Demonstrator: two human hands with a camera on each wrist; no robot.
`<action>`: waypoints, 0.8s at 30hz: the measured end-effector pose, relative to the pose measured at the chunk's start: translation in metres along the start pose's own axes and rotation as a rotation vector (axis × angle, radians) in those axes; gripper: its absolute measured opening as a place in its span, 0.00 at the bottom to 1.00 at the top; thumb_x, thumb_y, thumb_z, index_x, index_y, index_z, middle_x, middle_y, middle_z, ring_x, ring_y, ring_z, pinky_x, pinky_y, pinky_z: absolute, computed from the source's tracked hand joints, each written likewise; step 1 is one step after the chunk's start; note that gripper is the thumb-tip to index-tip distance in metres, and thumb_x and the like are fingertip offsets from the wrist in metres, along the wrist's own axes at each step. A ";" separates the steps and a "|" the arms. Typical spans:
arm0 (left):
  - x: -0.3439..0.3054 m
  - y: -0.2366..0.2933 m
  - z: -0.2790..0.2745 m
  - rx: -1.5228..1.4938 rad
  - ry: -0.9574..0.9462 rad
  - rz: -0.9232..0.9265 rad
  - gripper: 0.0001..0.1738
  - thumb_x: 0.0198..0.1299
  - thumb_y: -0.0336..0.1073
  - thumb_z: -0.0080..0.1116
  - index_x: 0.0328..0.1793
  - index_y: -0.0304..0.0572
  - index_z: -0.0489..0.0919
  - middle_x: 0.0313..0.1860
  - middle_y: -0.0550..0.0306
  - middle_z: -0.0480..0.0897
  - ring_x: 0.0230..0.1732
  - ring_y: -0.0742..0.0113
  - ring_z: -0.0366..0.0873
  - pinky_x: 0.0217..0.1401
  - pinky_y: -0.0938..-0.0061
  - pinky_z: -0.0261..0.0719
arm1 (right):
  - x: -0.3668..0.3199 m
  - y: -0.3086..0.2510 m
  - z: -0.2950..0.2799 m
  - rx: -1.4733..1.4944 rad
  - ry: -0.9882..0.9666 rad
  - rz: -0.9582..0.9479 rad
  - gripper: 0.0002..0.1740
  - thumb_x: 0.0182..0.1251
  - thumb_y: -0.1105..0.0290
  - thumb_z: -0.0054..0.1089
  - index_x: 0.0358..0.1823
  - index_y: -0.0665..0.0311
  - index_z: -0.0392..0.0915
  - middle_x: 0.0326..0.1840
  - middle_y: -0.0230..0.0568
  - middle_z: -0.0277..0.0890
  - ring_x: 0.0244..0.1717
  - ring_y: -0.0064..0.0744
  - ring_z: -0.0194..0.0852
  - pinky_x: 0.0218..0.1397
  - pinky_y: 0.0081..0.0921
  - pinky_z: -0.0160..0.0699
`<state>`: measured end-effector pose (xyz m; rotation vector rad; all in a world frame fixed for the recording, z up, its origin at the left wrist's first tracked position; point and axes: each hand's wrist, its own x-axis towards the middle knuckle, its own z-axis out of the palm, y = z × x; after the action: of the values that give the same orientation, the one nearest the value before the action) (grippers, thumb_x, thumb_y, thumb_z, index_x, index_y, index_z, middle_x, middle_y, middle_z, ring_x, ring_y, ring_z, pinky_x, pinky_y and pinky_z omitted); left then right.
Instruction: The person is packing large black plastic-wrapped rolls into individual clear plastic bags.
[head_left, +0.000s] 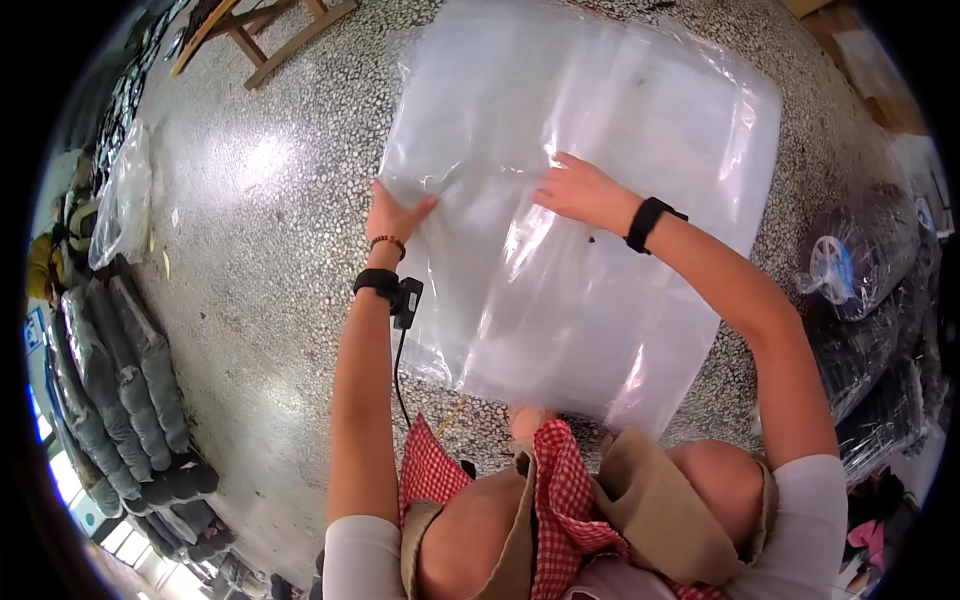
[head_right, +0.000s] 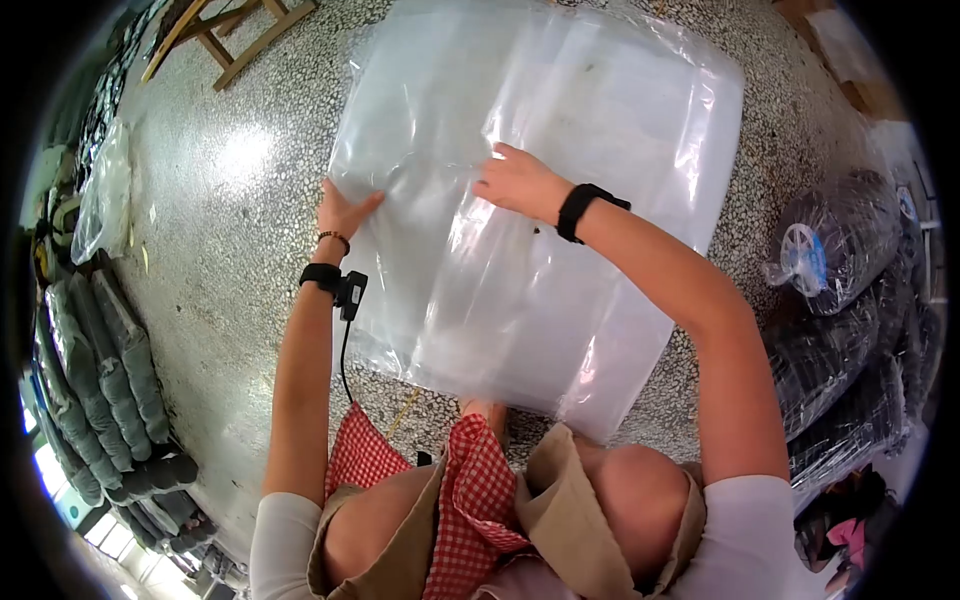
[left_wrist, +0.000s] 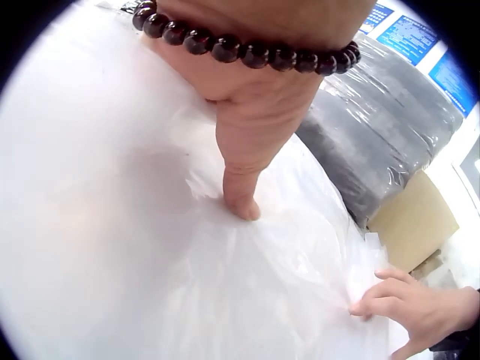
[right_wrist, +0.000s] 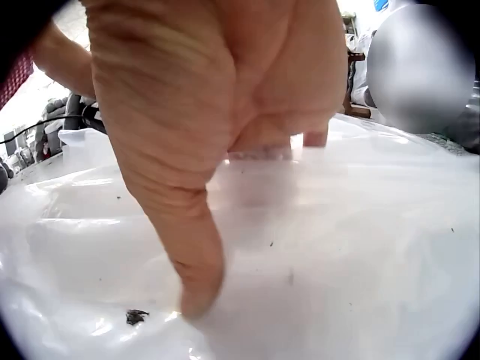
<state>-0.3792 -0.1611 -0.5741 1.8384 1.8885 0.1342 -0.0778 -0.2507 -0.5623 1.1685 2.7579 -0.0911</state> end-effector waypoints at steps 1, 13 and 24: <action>-0.001 0.000 0.003 0.010 0.002 -0.027 0.46 0.39 0.54 0.74 0.58 0.37 0.61 0.47 0.39 0.80 0.47 0.44 0.80 0.49 0.62 0.78 | -0.008 -0.005 0.000 0.043 -0.140 0.113 0.06 0.52 0.77 0.53 0.30 0.55 0.73 0.24 0.30 0.71 0.32 0.32 0.73 0.53 0.31 0.69; 0.019 -0.036 0.022 -0.099 0.109 0.144 0.54 0.33 0.55 0.76 0.63 0.34 0.61 0.52 0.35 0.77 0.53 0.41 0.76 0.54 0.59 0.74 | -0.393 -0.040 -0.154 -0.096 -0.180 0.494 0.01 0.47 0.73 0.53 0.22 0.59 0.73 0.29 0.33 0.68 0.38 0.33 0.70 0.47 0.30 0.68; 0.015 -0.058 -0.005 -0.505 -0.212 0.023 0.32 0.48 0.36 0.72 0.58 0.29 0.73 0.52 0.49 0.79 0.49 0.63 0.77 0.50 0.71 0.76 | -0.455 -0.091 -0.086 0.102 -0.130 0.955 0.18 0.49 0.80 0.50 0.43 0.59 0.77 0.47 0.41 0.70 0.53 0.40 0.68 0.54 0.34 0.68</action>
<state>-0.4333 -0.1503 -0.5970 1.4660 1.5158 0.3715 0.1605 -0.6269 -0.4059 2.2463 1.8386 -0.1845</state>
